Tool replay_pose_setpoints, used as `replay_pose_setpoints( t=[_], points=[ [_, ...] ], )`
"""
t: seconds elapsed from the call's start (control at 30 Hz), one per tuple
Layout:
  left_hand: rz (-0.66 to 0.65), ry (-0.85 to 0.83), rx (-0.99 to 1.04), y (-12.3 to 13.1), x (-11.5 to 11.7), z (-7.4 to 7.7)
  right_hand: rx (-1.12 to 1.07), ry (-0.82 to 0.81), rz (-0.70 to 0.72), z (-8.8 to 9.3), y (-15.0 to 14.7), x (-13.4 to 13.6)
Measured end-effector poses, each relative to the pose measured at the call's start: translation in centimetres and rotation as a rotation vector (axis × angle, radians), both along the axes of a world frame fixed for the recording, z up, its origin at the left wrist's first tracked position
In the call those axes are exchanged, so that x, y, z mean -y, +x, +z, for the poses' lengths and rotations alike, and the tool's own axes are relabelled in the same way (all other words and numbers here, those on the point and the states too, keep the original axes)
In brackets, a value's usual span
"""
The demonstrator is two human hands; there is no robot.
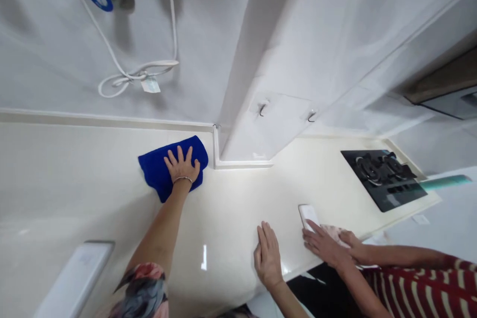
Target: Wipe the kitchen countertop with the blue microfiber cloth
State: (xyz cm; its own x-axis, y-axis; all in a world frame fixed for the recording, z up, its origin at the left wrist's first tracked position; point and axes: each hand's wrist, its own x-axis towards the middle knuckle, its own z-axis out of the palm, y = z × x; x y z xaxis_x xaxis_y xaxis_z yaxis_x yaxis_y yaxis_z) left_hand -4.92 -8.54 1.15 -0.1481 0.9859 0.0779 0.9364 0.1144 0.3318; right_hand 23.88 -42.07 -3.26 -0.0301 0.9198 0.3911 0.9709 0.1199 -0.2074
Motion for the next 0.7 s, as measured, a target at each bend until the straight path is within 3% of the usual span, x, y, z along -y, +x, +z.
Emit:
replay_pose_setpoints(
  t=[0.23, 0.37, 0.7],
  points=[
    [-0.268, -0.016, -0.035, 1.7, -6.4, -0.2, -0.008, -0.062, -0.025, 0.9, -0.2, -0.1],
    [-0.337, -0.009, -0.064, 2.5, -9.3, -0.4, -0.009, -0.067, -0.035, 1.3, -0.3, -0.4],
    [-0.343, -0.034, -0.072, 2.1, -10.9, -0.7, -0.033, -0.027, -0.044, 1.4, -0.4, -1.0]
  ],
)
